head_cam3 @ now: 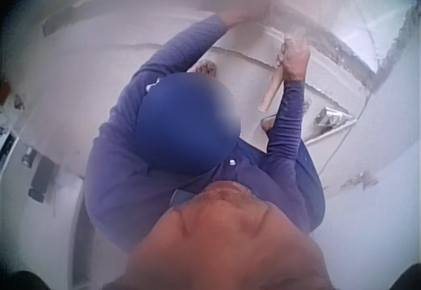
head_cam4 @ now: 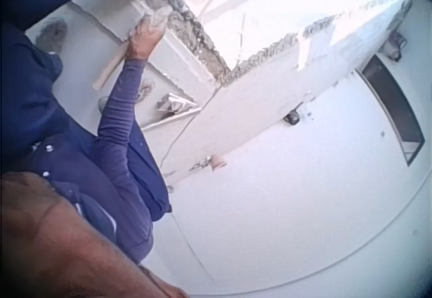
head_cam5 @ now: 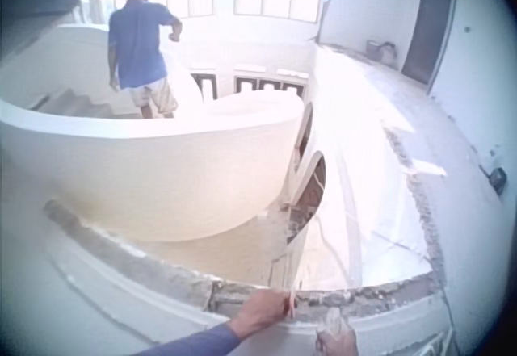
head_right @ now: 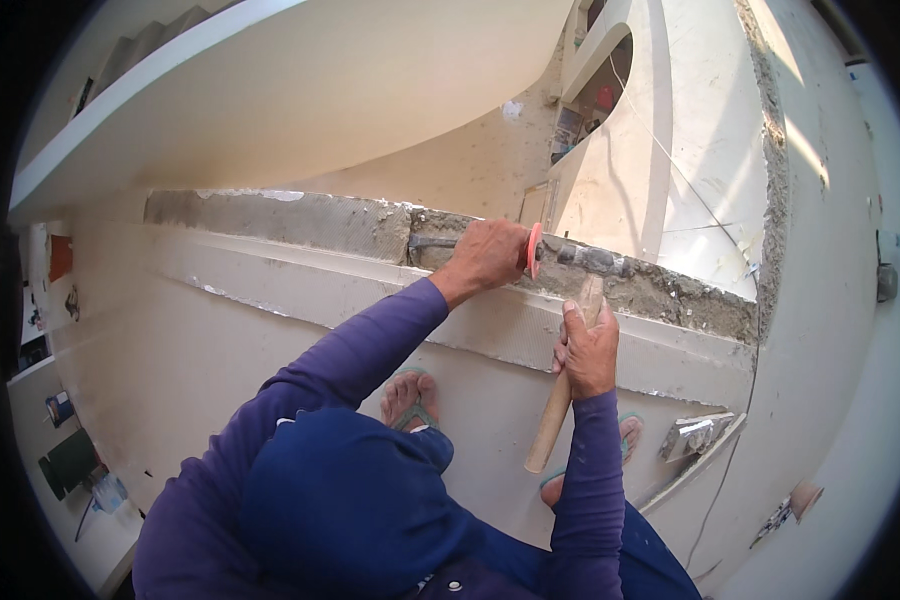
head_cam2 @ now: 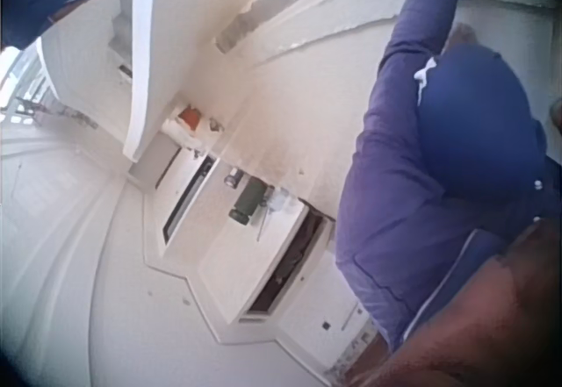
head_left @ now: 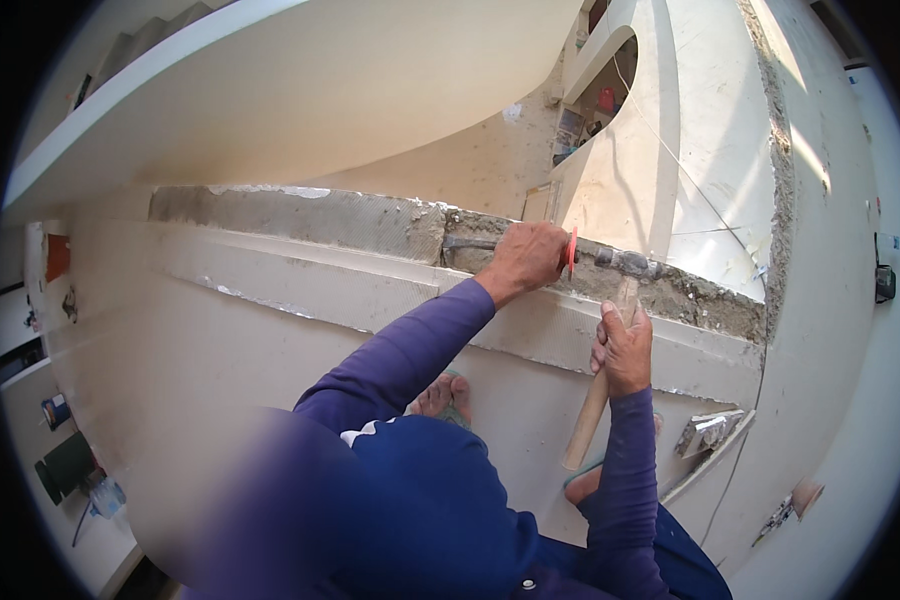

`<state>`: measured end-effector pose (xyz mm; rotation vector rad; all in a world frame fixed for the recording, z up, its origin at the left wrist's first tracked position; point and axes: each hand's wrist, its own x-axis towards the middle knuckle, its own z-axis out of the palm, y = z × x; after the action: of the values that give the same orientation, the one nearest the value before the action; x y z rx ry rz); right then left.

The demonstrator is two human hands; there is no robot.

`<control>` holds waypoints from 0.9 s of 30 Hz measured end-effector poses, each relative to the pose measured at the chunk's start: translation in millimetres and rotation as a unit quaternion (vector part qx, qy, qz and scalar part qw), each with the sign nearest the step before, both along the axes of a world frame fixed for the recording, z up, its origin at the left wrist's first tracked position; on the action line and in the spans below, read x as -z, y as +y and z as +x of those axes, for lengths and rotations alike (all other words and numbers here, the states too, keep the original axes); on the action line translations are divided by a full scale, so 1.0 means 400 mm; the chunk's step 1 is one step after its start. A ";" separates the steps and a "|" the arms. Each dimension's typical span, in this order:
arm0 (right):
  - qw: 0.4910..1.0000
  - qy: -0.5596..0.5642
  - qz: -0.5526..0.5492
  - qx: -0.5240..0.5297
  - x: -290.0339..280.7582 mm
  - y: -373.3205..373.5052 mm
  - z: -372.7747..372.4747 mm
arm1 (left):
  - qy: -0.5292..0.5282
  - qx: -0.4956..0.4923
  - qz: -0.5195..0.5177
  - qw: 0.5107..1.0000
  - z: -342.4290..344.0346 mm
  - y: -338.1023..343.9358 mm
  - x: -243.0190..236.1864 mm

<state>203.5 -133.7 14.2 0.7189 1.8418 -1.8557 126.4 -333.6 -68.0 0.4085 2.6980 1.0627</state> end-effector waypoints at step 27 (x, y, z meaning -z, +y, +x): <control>0.997 -0.018 -0.036 0.059 0.057 -0.042 0.034 | 0.014 -0.003 -0.023 1.000 -0.002 0.001 0.025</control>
<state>217.2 -150.4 -8.6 0.8454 1.7353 -1.9580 125.4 -333.2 -77.9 0.4106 2.7438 1.0020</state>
